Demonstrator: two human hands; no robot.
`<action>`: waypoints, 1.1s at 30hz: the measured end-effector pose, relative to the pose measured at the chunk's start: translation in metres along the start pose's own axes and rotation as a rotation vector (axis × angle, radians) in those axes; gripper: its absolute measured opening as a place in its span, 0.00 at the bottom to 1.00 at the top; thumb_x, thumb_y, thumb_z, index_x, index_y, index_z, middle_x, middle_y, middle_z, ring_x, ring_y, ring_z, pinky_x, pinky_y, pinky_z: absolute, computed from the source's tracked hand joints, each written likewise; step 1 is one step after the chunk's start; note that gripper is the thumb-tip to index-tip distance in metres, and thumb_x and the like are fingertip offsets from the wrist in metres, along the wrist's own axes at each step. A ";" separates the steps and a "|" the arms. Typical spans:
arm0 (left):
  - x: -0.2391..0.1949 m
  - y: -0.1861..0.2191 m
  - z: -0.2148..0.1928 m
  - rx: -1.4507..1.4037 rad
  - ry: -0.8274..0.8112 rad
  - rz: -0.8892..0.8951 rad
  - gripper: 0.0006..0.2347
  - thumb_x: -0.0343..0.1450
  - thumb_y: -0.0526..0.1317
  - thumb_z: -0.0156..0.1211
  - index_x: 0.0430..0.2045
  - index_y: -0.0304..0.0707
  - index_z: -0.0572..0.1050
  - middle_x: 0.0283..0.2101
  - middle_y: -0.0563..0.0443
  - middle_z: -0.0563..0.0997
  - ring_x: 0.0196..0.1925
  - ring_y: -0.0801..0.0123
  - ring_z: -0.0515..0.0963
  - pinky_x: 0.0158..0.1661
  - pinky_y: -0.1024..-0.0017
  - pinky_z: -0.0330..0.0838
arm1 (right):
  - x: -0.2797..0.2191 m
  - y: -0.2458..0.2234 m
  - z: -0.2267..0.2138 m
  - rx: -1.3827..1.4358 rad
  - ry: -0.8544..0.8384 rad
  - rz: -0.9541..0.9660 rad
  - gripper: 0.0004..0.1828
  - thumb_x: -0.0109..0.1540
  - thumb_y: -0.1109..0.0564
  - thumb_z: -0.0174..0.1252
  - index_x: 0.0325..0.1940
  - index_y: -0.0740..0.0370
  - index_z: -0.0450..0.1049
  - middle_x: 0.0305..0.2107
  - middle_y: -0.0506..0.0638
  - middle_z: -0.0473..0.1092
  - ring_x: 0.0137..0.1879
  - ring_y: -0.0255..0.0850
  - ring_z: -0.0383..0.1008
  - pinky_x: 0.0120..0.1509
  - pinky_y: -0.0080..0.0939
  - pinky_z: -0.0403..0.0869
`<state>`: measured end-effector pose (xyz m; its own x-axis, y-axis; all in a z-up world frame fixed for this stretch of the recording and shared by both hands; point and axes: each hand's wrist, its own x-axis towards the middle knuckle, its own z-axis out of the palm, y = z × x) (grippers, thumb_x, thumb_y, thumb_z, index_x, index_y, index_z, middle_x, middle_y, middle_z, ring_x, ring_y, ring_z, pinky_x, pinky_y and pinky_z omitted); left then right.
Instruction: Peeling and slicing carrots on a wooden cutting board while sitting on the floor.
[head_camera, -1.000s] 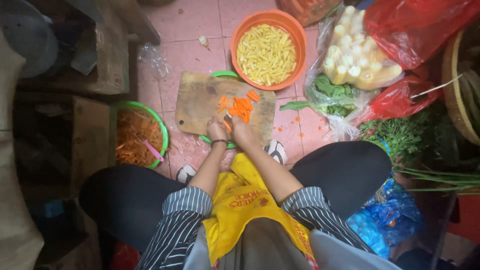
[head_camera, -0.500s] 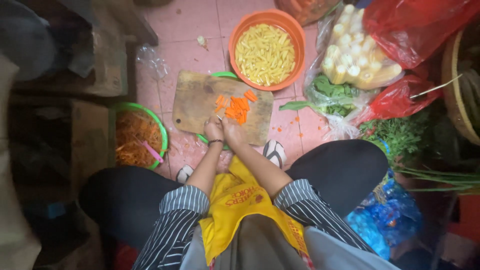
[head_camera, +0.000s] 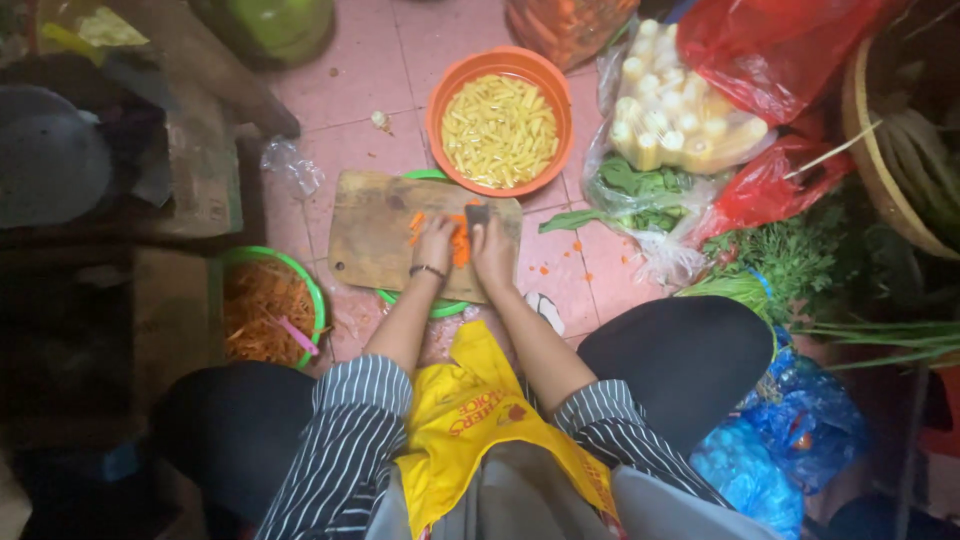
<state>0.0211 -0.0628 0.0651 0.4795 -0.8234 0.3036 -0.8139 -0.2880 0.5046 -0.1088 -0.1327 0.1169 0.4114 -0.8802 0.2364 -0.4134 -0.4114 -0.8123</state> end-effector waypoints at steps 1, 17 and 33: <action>0.008 -0.001 0.008 -0.004 -0.007 0.004 0.12 0.64 0.32 0.55 0.39 0.36 0.80 0.48 0.36 0.78 0.53 0.43 0.75 0.52 0.56 0.71 | 0.005 0.001 -0.009 -0.004 0.004 0.007 0.17 0.66 0.57 0.52 0.56 0.69 0.66 0.35 0.72 0.72 0.39 0.70 0.74 0.42 0.66 0.71; 0.001 -0.085 -0.022 -0.168 0.342 -0.658 0.10 0.64 0.35 0.68 0.37 0.40 0.76 0.26 0.44 0.81 0.27 0.54 0.81 0.32 0.58 0.76 | -0.052 -0.007 0.039 -0.180 -0.750 -0.057 0.17 0.63 0.52 0.53 0.52 0.63 0.69 0.30 0.68 0.74 0.35 0.65 0.77 0.39 0.65 0.74; -0.078 -0.048 0.034 -0.181 0.103 -0.837 0.13 0.56 0.27 0.71 0.30 0.36 0.75 0.29 0.44 0.77 0.32 0.57 0.78 0.35 0.61 0.76 | -0.036 -0.007 0.056 -0.296 -0.638 0.010 0.13 0.65 0.56 0.46 0.50 0.65 0.67 0.40 0.71 0.75 0.45 0.68 0.77 0.46 0.67 0.74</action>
<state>0.0118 -0.0012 -0.0107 0.9328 -0.3239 -0.1581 -0.1188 -0.6905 0.7135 -0.0755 -0.0847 0.0841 0.7653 -0.6108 -0.2029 -0.5861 -0.5311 -0.6119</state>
